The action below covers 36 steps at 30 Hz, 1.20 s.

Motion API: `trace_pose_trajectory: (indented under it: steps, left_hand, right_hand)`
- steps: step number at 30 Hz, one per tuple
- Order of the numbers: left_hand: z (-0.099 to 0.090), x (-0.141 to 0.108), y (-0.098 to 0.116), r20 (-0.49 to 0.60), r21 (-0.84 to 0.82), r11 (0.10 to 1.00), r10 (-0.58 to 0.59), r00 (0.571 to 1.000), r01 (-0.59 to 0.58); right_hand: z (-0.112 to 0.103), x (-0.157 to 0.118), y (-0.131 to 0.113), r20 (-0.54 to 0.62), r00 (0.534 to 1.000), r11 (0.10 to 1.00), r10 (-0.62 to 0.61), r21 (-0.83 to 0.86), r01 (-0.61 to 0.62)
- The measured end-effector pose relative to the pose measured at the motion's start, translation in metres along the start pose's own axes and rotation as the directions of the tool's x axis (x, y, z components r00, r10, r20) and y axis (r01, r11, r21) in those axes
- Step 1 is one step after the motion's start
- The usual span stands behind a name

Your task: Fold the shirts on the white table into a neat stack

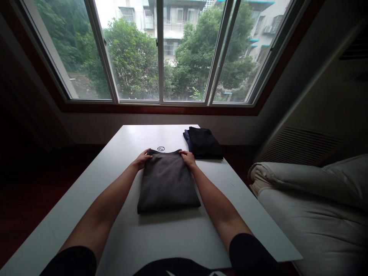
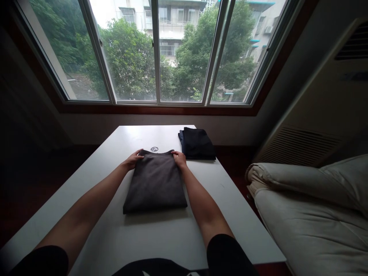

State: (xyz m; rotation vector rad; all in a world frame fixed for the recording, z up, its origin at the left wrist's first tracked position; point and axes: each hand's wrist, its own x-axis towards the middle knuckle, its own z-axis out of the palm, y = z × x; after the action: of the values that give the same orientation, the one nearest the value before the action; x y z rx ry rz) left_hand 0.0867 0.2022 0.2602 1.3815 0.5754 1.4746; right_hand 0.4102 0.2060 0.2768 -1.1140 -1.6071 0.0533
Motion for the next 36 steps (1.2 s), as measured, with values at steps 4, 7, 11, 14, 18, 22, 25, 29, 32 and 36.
trace_pose_trajectory:
  steps: [4, 7, 11, 14, 18, 22, 25, 29, 32, 36]
  left_hand:
    - [-0.001, 0.005, -0.006, -0.111, 0.112, 0.987, 0.129, 0.985, -0.116]
    - [-0.002, 0.009, -0.016, -0.231, 0.224, 0.968, 0.163, 0.959, -0.111]
    - [0.001, 0.014, -0.02, -0.249, 0.344, 0.928, 0.234, 0.94, -0.14]
    - [0.003, 0.018, -0.017, -0.281, 0.463, 0.878, 0.279, 0.918, -0.125]
    - [0.001, 0.02, -0.015, -0.341, 0.63, 0.775, 0.317, 0.885, -0.035]
    - [-0.001, 0.016, -0.019, -0.37, 0.748, 0.662, 0.359, 0.857, 0.046]
    - [-0.001, 0.011, -0.021, -0.344, 0.803, 0.594, 0.398, 0.85, 0.047]
    - [-0.001, 0.008, -0.022, -0.319, 0.842, 0.538, 0.442, 0.838, 0.037]
    - [0.001, 0.006, -0.022, -0.297, 0.863, 0.504, 0.458, 0.838, 0.03]
    - [0.01, 0.001, -0.018, -0.226, 0.937, 0.349, 0.55, 0.804, 0.025]
  right_hand:
    - [0.001, 0.003, 0.003, -0.057, 0.998, 1.0, 0.001, -0.014, -0.002]
    - [-0.001, 0.004, 0.002, -0.054, 0.998, 0.998, 0.022, -0.052, -0.024]
    - [-0.001, 0.001, -0.009, -0.092, 0.996, 0.997, -0.02, -0.077, 0.013]
    - [0.006, -0.002, -0.017, -0.14, 0.984, 0.989, -0.111, -0.112, 0.096]
    - [0.016, -0.007, -0.019, -0.151, 0.986, 0.971, -0.076, -0.236, 0.038]
    - [0.015, -0.008, -0.009, -0.084, 0.996, 0.937, 0.025, -0.345, -0.053]
    - [0.012, -0.008, -0.006, -0.047, 0.997, 0.94, -0.053, -0.34, 0.034]
    - [0.011, -0.006, -0.01, -0.115, 0.975, 0.943, -0.192, -0.297, 0.15]
    - [0.01, -0.007, -0.012, -0.096, 0.983, 0.938, -0.154, -0.326, 0.115]
    - [0.006, -0.009, -0.015, -0.084, 0.99, 0.905, -0.113, -0.421, 0.067]
